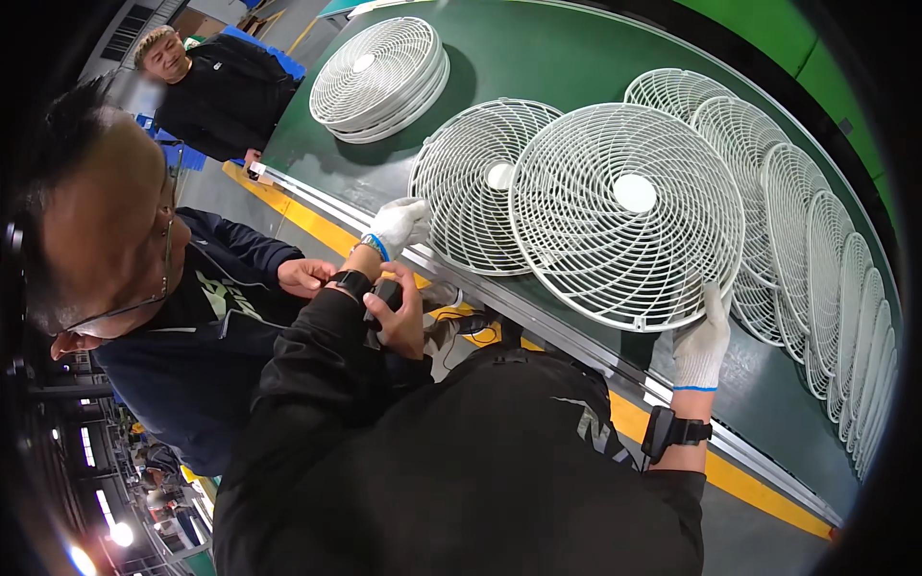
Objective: Stacking plastic fan covers from a conveyor belt.
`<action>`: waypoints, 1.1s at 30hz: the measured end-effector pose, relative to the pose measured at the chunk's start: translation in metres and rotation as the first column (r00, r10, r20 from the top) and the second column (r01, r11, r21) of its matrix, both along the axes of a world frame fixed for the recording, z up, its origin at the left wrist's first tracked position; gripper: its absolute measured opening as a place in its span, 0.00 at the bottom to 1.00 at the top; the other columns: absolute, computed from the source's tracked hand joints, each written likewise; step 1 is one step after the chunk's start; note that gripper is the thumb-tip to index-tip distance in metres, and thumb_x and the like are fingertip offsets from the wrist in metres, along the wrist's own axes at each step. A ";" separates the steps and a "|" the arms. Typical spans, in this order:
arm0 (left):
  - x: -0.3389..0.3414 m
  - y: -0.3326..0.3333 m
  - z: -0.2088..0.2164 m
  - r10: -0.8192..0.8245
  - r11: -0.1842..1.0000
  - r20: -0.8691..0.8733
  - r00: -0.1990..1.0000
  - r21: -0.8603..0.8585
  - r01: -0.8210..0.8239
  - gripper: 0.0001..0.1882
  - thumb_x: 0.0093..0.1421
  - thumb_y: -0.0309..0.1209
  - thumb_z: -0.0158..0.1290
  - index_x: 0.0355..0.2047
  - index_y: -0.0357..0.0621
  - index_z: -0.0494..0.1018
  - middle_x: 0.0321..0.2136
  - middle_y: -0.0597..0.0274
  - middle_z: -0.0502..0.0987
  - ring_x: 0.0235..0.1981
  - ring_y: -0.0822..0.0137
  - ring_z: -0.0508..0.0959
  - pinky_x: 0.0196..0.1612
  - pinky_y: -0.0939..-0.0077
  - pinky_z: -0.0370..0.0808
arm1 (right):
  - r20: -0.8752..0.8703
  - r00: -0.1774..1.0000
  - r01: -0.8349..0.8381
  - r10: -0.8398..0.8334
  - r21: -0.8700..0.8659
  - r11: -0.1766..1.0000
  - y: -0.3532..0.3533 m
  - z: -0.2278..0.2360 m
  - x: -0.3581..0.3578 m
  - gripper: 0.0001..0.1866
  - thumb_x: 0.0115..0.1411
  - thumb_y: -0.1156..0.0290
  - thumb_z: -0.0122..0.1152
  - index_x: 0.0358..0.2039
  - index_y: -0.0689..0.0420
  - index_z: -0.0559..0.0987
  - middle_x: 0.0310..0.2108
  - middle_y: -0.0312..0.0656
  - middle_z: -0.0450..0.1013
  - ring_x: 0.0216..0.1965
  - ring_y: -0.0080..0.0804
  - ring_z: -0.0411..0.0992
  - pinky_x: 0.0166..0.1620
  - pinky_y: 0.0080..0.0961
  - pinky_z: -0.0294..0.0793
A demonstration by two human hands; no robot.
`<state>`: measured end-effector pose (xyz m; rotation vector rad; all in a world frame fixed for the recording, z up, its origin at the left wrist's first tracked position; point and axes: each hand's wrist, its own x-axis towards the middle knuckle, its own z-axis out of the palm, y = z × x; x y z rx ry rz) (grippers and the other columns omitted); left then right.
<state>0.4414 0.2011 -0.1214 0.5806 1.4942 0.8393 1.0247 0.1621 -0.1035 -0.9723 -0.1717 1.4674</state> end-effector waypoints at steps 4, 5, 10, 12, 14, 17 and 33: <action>0.063 0.013 0.036 -0.079 0.997 -0.305 0.949 -0.015 0.078 0.16 0.70 0.34 0.55 0.52 0.37 0.81 0.31 0.65 0.80 0.26 0.72 0.79 0.32 0.74 0.77 | 0.006 1.000 -0.002 0.002 -0.002 1.000 0.004 -0.003 0.002 0.27 0.75 0.73 0.55 0.72 0.55 0.64 0.55 0.49 0.78 0.49 0.40 0.81 0.49 0.36 0.87; 0.069 0.013 0.040 -0.103 0.994 -0.440 0.892 -0.020 0.104 0.17 0.69 0.34 0.55 0.52 0.36 0.81 0.31 0.65 0.81 0.26 0.73 0.78 0.31 0.77 0.76 | 0.007 1.000 -0.008 0.008 -0.002 1.000 0.003 0.001 -0.001 0.27 0.75 0.73 0.55 0.72 0.55 0.64 0.55 0.50 0.77 0.50 0.40 0.81 0.50 0.37 0.86; 0.074 0.008 0.025 -0.267 0.959 -0.662 0.701 -0.112 0.259 0.24 0.67 0.44 0.56 0.56 0.43 0.83 0.50 0.52 0.86 0.51 0.57 0.86 0.57 0.68 0.79 | 0.039 0.999 -0.016 0.016 -0.005 1.000 0.004 0.008 -0.005 0.28 0.75 0.73 0.54 0.73 0.55 0.63 0.57 0.51 0.77 0.51 0.41 0.80 0.52 0.38 0.86; 0.078 0.001 0.025 -0.277 0.954 -0.677 0.682 -0.106 0.282 0.25 0.66 0.45 0.55 0.56 0.43 0.82 0.53 0.50 0.85 0.57 0.53 0.83 0.61 0.66 0.76 | 0.050 0.998 -0.022 0.023 -0.009 1.000 0.006 0.005 -0.003 0.28 0.75 0.73 0.54 0.73 0.55 0.62 0.57 0.50 0.77 0.52 0.41 0.80 0.52 0.38 0.86; 0.082 -0.003 0.028 -0.277 0.953 -0.684 0.675 -0.106 0.284 0.26 0.66 0.45 0.55 0.57 0.43 0.82 0.54 0.49 0.85 0.60 0.51 0.81 0.63 0.65 0.75 | 0.059 0.998 -0.029 0.028 0.020 0.999 0.006 0.001 0.000 0.26 0.76 0.73 0.52 0.72 0.58 0.63 0.59 0.52 0.75 0.53 0.44 0.80 0.55 0.40 0.86; 0.083 -0.005 0.033 -0.349 0.903 -0.731 0.586 -0.095 0.419 0.26 0.67 0.45 0.56 0.57 0.39 0.81 0.52 0.48 0.86 0.54 0.54 0.84 0.58 0.66 0.79 | 0.049 0.998 -0.051 0.049 0.035 0.998 0.011 0.000 0.001 0.25 0.77 0.73 0.52 0.72 0.60 0.63 0.61 0.53 0.74 0.55 0.46 0.80 0.57 0.42 0.85; 0.086 0.031 0.067 -0.177 0.955 -0.780 0.600 0.010 0.296 0.23 0.65 0.44 0.57 0.55 0.45 0.83 0.46 0.53 0.87 0.51 0.56 0.85 0.56 0.67 0.79 | 0.040 0.999 -0.036 0.034 0.039 0.999 0.015 0.004 -0.006 0.27 0.77 0.73 0.52 0.74 0.59 0.62 0.62 0.50 0.73 0.57 0.45 0.78 0.59 0.42 0.83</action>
